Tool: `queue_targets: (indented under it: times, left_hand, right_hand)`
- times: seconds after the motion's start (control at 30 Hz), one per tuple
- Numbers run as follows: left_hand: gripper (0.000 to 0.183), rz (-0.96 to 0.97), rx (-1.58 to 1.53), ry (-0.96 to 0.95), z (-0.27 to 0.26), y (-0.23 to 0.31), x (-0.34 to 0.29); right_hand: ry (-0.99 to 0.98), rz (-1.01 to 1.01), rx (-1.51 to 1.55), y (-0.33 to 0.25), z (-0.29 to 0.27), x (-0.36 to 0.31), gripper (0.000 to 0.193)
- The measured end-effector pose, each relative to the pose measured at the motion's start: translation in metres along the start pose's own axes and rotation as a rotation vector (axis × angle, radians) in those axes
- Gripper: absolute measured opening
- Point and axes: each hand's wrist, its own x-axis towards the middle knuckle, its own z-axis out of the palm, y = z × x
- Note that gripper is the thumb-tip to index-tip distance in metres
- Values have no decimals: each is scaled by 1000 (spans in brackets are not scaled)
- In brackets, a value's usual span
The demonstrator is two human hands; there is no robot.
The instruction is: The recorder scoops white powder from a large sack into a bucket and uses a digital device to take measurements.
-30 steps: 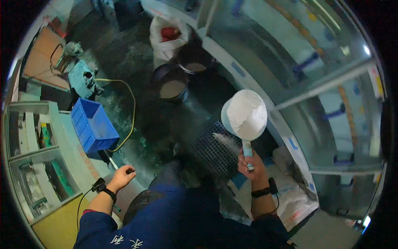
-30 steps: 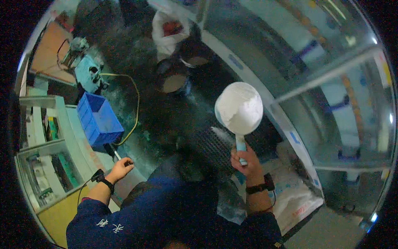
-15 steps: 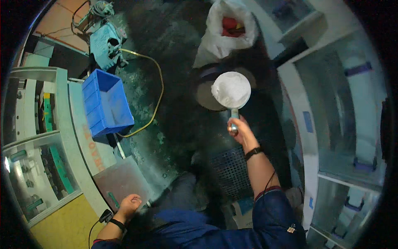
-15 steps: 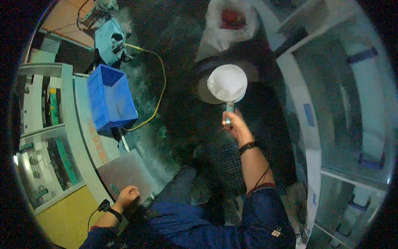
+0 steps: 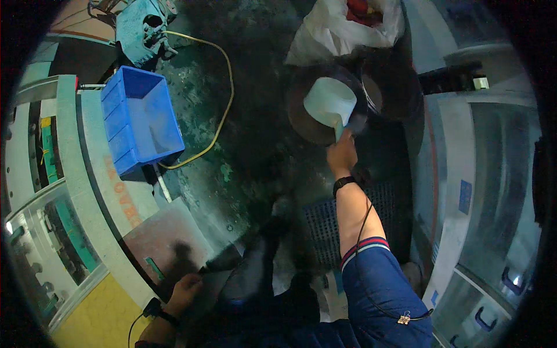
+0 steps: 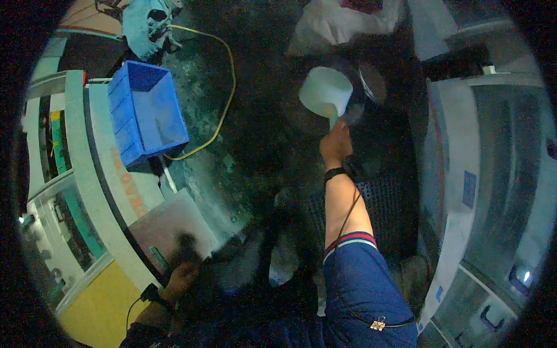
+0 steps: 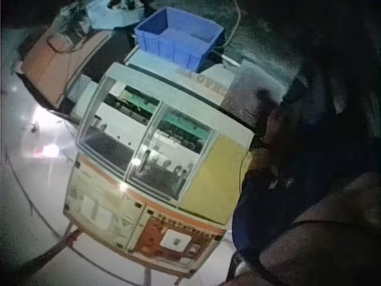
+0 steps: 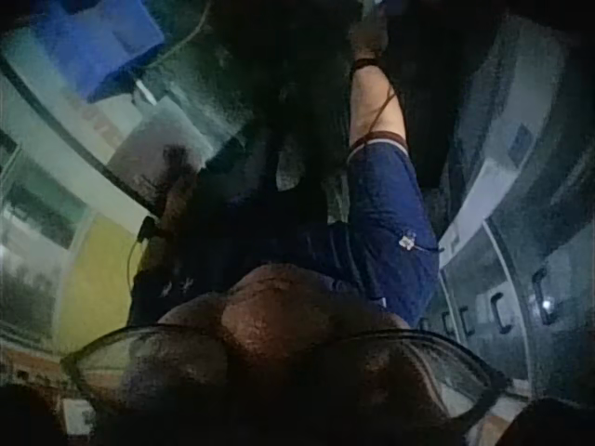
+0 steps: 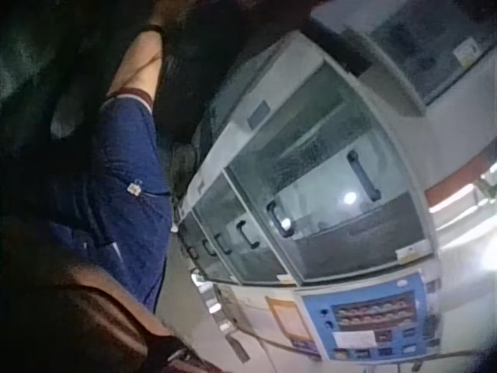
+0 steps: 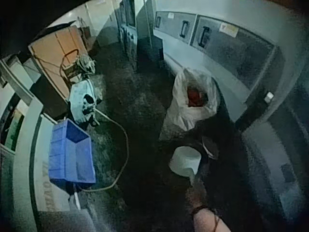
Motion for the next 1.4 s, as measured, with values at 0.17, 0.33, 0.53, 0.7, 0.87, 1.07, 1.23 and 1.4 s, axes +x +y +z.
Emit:
queue_targets:
  times: [0.17, 0.33, 0.53, 0.7, 0.87, 1.07, 1.23, 1.4]
  left_hand:
    - [27, 43, 53, 1, 3, 11, 5]
    - [28, 107, 148, 27, 7, 19, 4]
    - [28, 178, 132, 24, 25, 72, 19]
    - [27, 379, 430, -41, 49, 155, 14]
    - [24, 537, 606, -168, 112, 212, 0]
    - [20, 686, 696, -473, 214, 234, -14]
    - [19, 892, 935, -508, 310, 208, -76]
    - [23, 905, 1184, -555, 399, 159, -154]
  right_hand:
    - [102, -195, -187, 15, -2, 5, 50]
    - [110, -205, -32, 12, -43, -2, 50]
    - [-271, 216, 913, 67, -133, -75, 40]
    - [-355, 337, 773, 185, -239, -215, 31]
    - [73, 655, 837, 304, -354, -401, 33]
    - [702, 979, 592, 449, -421, -678, 36]
    - [660, 1387, 598, 515, -375, -856, 54]
    - [402, 1280, 395, 583, -307, -856, 49]
